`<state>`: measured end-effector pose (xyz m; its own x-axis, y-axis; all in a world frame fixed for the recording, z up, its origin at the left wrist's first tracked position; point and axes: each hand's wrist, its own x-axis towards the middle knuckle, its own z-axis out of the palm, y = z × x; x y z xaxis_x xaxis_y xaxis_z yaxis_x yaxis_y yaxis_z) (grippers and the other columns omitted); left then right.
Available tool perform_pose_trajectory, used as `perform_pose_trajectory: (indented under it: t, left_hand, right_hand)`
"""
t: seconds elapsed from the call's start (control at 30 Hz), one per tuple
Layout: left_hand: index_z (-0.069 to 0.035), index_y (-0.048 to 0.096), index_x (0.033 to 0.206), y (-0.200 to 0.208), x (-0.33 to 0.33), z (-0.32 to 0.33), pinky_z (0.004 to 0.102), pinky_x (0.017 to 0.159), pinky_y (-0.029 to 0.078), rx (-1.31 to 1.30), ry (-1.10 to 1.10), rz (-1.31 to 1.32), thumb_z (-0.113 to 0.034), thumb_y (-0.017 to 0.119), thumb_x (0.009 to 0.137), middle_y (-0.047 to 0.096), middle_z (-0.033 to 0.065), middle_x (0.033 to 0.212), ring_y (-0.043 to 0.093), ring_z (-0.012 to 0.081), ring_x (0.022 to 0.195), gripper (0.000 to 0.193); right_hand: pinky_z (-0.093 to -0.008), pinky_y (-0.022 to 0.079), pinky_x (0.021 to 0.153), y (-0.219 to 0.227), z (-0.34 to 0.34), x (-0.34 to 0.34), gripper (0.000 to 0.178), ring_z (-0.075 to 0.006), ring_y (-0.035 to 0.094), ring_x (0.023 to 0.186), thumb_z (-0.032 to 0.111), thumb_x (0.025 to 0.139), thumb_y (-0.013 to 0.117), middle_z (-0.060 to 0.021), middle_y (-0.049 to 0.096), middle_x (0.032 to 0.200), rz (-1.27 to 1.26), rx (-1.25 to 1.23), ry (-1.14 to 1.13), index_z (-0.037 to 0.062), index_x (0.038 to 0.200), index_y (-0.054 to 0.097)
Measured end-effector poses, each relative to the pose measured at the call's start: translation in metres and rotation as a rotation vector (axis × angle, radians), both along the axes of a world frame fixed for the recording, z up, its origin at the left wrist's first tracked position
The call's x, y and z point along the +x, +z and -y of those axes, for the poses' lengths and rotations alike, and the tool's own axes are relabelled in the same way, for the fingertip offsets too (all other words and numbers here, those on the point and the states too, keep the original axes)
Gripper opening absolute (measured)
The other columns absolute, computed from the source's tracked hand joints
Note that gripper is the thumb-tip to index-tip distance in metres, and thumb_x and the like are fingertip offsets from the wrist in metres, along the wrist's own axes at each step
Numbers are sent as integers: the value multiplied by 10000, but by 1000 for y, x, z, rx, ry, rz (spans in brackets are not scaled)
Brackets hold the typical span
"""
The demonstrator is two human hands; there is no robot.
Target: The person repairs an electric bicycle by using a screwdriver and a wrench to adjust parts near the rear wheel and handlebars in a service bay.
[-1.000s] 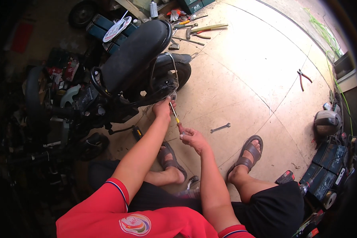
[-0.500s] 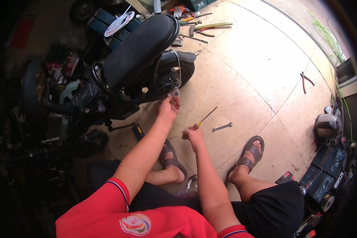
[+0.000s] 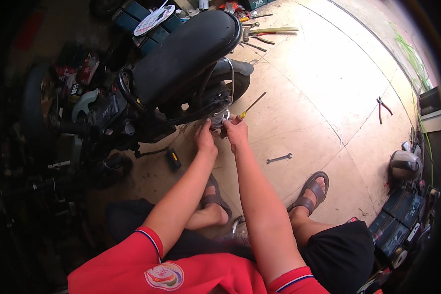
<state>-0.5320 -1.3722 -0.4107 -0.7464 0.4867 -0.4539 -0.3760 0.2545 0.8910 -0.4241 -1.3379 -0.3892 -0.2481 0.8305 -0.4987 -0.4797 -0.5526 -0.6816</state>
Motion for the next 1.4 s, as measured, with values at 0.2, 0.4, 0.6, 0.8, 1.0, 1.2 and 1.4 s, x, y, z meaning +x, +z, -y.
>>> perform_pose_trajectory:
  t: [0.2, 0.4, 0.6, 0.8, 1.0, 1.2, 1.4]
  left_hand:
    - [-20, 680, 983, 4, 21, 19, 283, 656, 464, 19, 93, 43, -194, 642, 923, 675, 31, 922, 585, 125, 754, 188]
    - [-45, 686, 905, -39, 48, 67, 307, 791, 486, -276, -105, -377, -219, 666, 903, 672, 51, 903, 627, 183, 819, 175]
    - [-81, 679, 952, 43, 114, 58, 462, 1021, 431, -37, -915, -1155, -177, 727, 781, 590, 150, 1268, 538, 360, 1197, 202]
    - [-76, 668, 948, 86, 159, 41, 460, 1024, 367, 152, -975, -1358, -185, 717, 805, 550, 158, 1350, 494, 319, 1271, 186]
    - [-70, 683, 1027, 144, 190, 17, 462, 1067, 386, 342, -981, -1270, -167, 763, 794, 531, 181, 1389, 496, 363, 1277, 265]
    - [-72, 680, 1070, 194, 176, 14, 435, 1033, 442, 397, -1184, -1384, -122, 752, 816, 565, 164, 1377, 532, 372, 1241, 269]
    - [-54, 665, 1081, 233, 144, 29, 429, 1046, 440, 271, -1636, -1458, -55, 747, 796, 551, 155, 1398, 525, 362, 1269, 297]
  right_hand:
    - [-287, 403, 410, -15, 21, 4, 105, -145, 544, 465, 92, 874, 671, -73, 639, 693, 150, -102, 97, 13, 928, 629]
    - [-312, 526, 507, -62, 71, 43, 114, -185, 648, 639, 96, 925, 639, -71, 644, 819, 58, -306, -23, 36, 1014, 596]
    - [-416, 595, 833, -107, 60, 127, 217, -254, 671, 937, 175, 1010, 562, -113, 657, 1104, -505, -448, -179, 61, 1194, 541]
    - [-359, 597, 801, -28, 10, 167, 196, -246, 681, 891, 169, 984, 604, -127, 679, 1032, -457, -330, -25, 64, 1144, 562]
    - [-221, 571, 604, 37, -32, 276, 150, -175, 707, 791, 102, 926, 684, -65, 681, 922, -261, -267, 207, 76, 1041, 591]
    - [-226, 620, 663, 132, -35, 443, 162, -140, 704, 760, 99, 901, 704, -97, 703, 921, 441, -184, 512, 3, 1005, 625]
    - [-250, 576, 538, 49, 103, 564, 239, -162, 703, 628, 94, 855, 713, -122, 698, 908, 631, -220, -49, -10, 1040, 603]
